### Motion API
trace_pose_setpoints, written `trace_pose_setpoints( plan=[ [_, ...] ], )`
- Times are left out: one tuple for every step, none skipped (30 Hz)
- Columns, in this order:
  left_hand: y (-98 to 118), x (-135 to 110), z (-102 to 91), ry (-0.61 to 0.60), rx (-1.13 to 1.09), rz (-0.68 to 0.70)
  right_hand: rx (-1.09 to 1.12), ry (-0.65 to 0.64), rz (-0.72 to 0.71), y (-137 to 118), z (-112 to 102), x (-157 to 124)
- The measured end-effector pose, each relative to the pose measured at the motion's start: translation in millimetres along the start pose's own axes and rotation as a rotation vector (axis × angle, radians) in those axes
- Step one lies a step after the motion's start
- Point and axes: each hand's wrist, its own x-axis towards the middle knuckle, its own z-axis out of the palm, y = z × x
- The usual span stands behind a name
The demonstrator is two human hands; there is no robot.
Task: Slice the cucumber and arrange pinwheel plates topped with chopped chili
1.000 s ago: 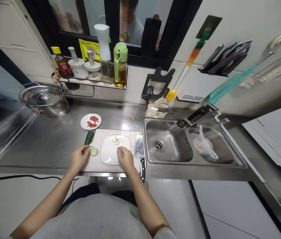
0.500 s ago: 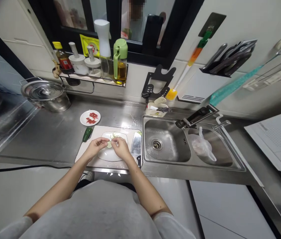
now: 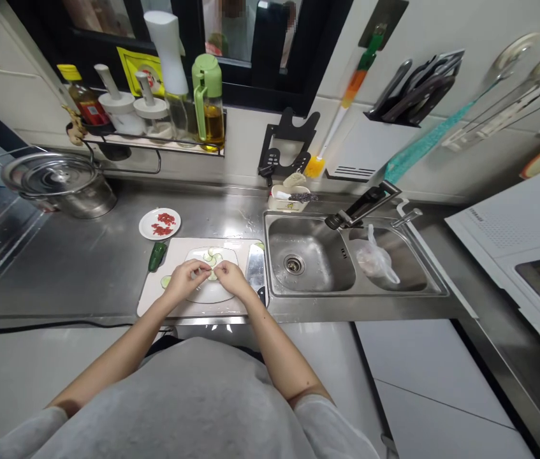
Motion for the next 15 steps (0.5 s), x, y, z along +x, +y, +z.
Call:
trace_pose_setpoints(
  plan=[
    [0.5, -0.4, 1.4, -0.005, 0.035, 0.038, 0.015, -0.018, 0.037, -0.5, -1.7, -1.2],
    [0.9, -1.0, 3.0, -0.004, 0.067, 0.066, 0.035, -0.038, 0.079, -1.3, -3.4, -2.4],
    [1.3, -1.6, 4.8, -0.001, 0.097, 0.086, 0.058, -0.059, 0.127, -2.2, -5.0, -3.5],
    [1.7, -2.3, 6.5, 0.003, 0.126, 0.098, 0.084, -0.079, 0.178, -3.2, -6.5, -4.4],
    [2.3, -3.0, 8.0, 0.006, 0.152, 0.104, 0.111, -0.095, 0.227, -4.0, -7.7, -5.2],
    [3.0, -3.7, 9.4, 0.007, 0.169, 0.107, 0.139, -0.107, 0.27, -4.8, -8.5, -5.7],
    [3.8, -4.2, 10.5, 0.008, 0.172, 0.104, 0.165, -0.112, 0.303, -5.2, -9.0, -6.0],
    [4.5, -4.6, 11.3, 0.009, 0.16, 0.099, 0.186, -0.111, 0.322, -5.5, -9.1, -6.0],
    [5.1, -4.9, 12.0, 0.009, 0.135, 0.091, 0.202, -0.103, 0.33, -5.5, -9.0, -5.9],
    [5.5, -5.1, 12.6, 0.013, 0.105, 0.082, 0.212, -0.092, 0.331, -5.3, -8.6, -5.8],
    [5.6, -5.2, 13.2, 0.018, 0.077, 0.074, 0.221, -0.084, 0.332, -5.1, -8.1, -5.5],
    [5.3, -5.2, 13.8, 0.026, 0.061, 0.071, 0.232, -0.08, 0.337, -4.9, -7.5, -5.3],
    [4.7, -5.2, 14.3, 0.035, 0.058, 0.074, 0.244, -0.084, 0.349, -4.7, -6.9, -5.1],
    [3.7, -5.2, 14.9, 0.045, 0.066, 0.081, 0.257, -0.091, 0.366, -4.7, -6.3, -5.1],
    [2.5, -5.2, 15.5, 0.054, 0.085, 0.089, 0.27, -0.099, 0.384, -4.8, -5.9, -5.1]
  ],
)
